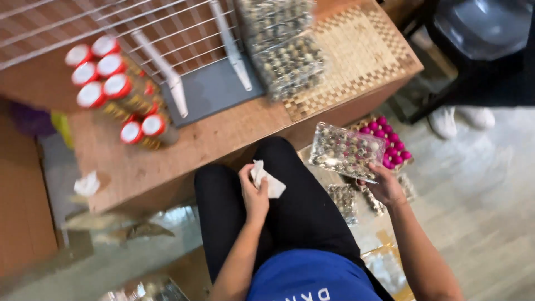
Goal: Using a cloth to wipe down the surface of a plastic egg carton containing quail eggs.
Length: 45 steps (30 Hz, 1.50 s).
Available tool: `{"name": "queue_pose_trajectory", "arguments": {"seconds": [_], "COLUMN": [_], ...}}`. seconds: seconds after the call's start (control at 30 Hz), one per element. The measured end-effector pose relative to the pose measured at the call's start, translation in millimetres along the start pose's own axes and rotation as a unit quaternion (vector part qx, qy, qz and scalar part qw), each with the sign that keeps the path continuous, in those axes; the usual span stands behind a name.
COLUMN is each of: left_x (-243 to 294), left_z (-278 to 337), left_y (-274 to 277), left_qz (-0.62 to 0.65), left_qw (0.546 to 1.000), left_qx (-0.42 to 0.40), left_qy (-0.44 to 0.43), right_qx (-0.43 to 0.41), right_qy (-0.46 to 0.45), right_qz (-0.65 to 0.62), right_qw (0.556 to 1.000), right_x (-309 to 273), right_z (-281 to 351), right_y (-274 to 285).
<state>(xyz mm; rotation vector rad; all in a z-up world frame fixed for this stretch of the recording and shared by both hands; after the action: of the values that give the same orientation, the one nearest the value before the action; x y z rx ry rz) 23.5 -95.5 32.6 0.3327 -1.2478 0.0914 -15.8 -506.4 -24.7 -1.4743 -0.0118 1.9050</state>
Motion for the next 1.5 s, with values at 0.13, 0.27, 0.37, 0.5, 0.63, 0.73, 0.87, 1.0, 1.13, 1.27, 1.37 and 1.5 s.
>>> {"name": "queue_pose_trajectory", "arguments": {"seconds": [0.13,0.27,0.37,0.5,0.63,0.73,0.87,1.0,1.13,1.27,1.37,1.5], "left_x": [-18.7,-42.3,-39.0,-17.1,-20.4,-44.8,-42.5,-43.0,-41.0,-35.6,-50.3,-35.6], "left_z": [0.7,19.6,45.1,70.6,74.4,69.0,73.3,72.8,76.2,76.0,77.1,80.9], "left_y": [29.3,42.1,80.4,136.3,151.3,138.5,106.2,85.3,87.3,89.0,89.8,94.3], "left_qz": [-0.010,0.294,0.523,0.550,0.525,0.570,0.579,0.553,0.528,0.509,0.507,0.512], "left_qw": [0.999,0.922,0.769,0.765,0.799,0.759,0.743,0.749,0.762,0.777,0.779,0.775], "left_qx": [-0.014,-0.197,-0.288,-0.274,-0.182,-0.171,-0.200,-0.229,-0.221,-0.228,-0.231,-0.239], "left_qy": [0.029,0.155,0.231,0.192,0.231,0.265,0.269,0.283,0.302,0.291,0.287,0.284], "right_qx": [-0.066,-0.152,-0.253,-0.345,-0.391,-0.425,-0.245,-0.245,-0.240,-0.243,-0.251,-0.256], "right_qy": [0.004,-0.018,-0.030,-0.031,-0.009,-0.121,-0.140,-0.093,-0.050,-0.001,0.036,0.086], "right_qz": [0.048,0.079,0.056,0.091,0.146,0.036,0.068,0.072,0.081,0.093,0.101,0.111], "right_qw": [0.997,0.985,0.965,0.933,0.909,0.896,0.957,0.962,0.966,0.966,0.962,0.956], "right_x": [5.4,16.5,47.7,75.2,80.4,81.0,79.6,88.3,97.1,101.9,104.9,108.4], "right_z": [6.4,67.0,100.1,132.7,140.4,142.8,133.6,140.3,149.1,156.0,160.1,163.2], "right_y": [-59.0,-150.8,-196.8,-246.0,-251.0,-248.8,-234.0,-233.7,-224.9,-223.6,-230.5,-235.6]}}
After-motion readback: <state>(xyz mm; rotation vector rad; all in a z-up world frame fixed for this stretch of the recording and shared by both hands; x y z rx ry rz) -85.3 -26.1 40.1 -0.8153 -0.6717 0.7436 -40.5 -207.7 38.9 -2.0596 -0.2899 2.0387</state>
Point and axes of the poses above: each hand's wrist, its own z-axis away from the middle knuckle, its own y-axis out of the back of the hand, x = y × z, the point moved 6 cm from there along -z, towards the middle knuckle, and after that the axes turned 15 degrees about y, right-handed, at the moved point
